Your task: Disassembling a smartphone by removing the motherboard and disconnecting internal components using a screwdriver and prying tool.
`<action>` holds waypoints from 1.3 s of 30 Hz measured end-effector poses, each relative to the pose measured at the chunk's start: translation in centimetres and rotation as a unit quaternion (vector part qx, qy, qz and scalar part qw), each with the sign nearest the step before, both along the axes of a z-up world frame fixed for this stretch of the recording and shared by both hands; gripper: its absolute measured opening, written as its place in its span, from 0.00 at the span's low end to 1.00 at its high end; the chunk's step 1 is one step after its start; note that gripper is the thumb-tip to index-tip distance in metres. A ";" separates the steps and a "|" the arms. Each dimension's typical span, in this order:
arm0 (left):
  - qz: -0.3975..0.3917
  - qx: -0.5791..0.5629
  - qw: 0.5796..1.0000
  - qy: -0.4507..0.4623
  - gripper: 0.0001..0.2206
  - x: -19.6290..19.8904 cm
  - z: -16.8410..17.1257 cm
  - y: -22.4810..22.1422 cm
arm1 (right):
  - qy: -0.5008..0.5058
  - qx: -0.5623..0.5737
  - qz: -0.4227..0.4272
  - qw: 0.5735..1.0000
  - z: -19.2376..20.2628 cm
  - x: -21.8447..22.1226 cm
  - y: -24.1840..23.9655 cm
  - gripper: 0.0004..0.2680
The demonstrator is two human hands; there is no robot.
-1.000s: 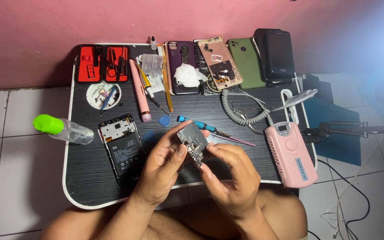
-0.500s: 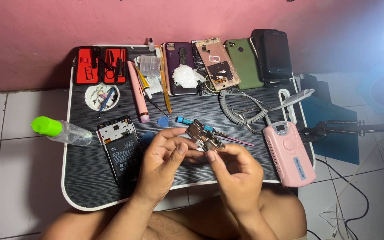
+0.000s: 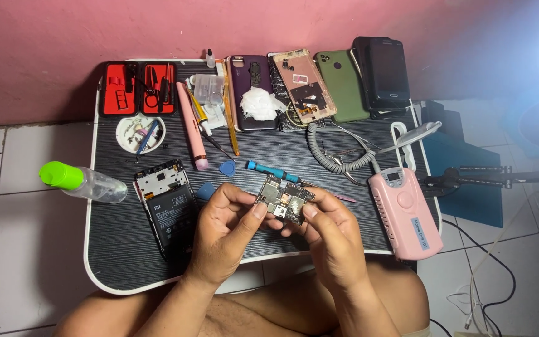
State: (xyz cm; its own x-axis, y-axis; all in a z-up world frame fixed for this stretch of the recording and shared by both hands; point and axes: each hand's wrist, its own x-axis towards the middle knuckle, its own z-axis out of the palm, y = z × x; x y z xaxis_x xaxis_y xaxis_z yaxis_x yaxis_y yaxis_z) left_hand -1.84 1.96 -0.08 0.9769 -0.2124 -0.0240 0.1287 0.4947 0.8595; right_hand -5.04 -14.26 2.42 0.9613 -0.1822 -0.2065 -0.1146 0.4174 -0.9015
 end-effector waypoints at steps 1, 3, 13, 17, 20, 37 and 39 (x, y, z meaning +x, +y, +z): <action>0.000 0.000 1.000 0.000 0.08 0.0 -0.1 0.0 | 0.000 0.000 0.000 1.000 0.0 -0.1 -0.1 0.11; 0.005 0.009 1.000 -0.010 0.07 0.0 -0.2 0.0 | 0.012 0.006 0.004 1.000 0.0 -0.1 -0.2 0.11; -0.011 -0.007 0.999 -0.029 0.07 0.0 0.0 0.2 | -0.002 -0.001 0.029 1.000 0.6 0.0 0.3 0.06; -0.011 -0.007 0.999 -0.038 0.06 0.0 -0.1 0.4 | 0.005 -0.026 0.018 0.999 0.2 -0.1 0.1 0.05; 0.014 0.065 0.997 -0.039 0.07 0.2 0.2 0.4 | 0.011 -0.051 0.015 0.999 -0.2 -0.2 0.1 0.05; 0.150 0.399 0.879 -0.214 0.13 1.3 5.8 5.2 | 0.139 -0.340 0.037 0.929 1.3 -1.1 0.0 0.08; 0.233 0.475 0.823 -0.206 0.07 0.5 7.4 6.5 | 0.168 -0.412 0.074 0.893 0.9 -1.1 -0.1 0.08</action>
State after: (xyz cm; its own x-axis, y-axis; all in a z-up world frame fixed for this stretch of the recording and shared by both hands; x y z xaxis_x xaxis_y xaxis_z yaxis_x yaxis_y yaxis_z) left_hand -1.37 8.42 7.31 0.9137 0.1119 0.3907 -0.2839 -0.5124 0.8105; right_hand -6.14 -14.32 3.32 0.8961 -0.2821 -0.3427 -0.4358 -0.4130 -0.7997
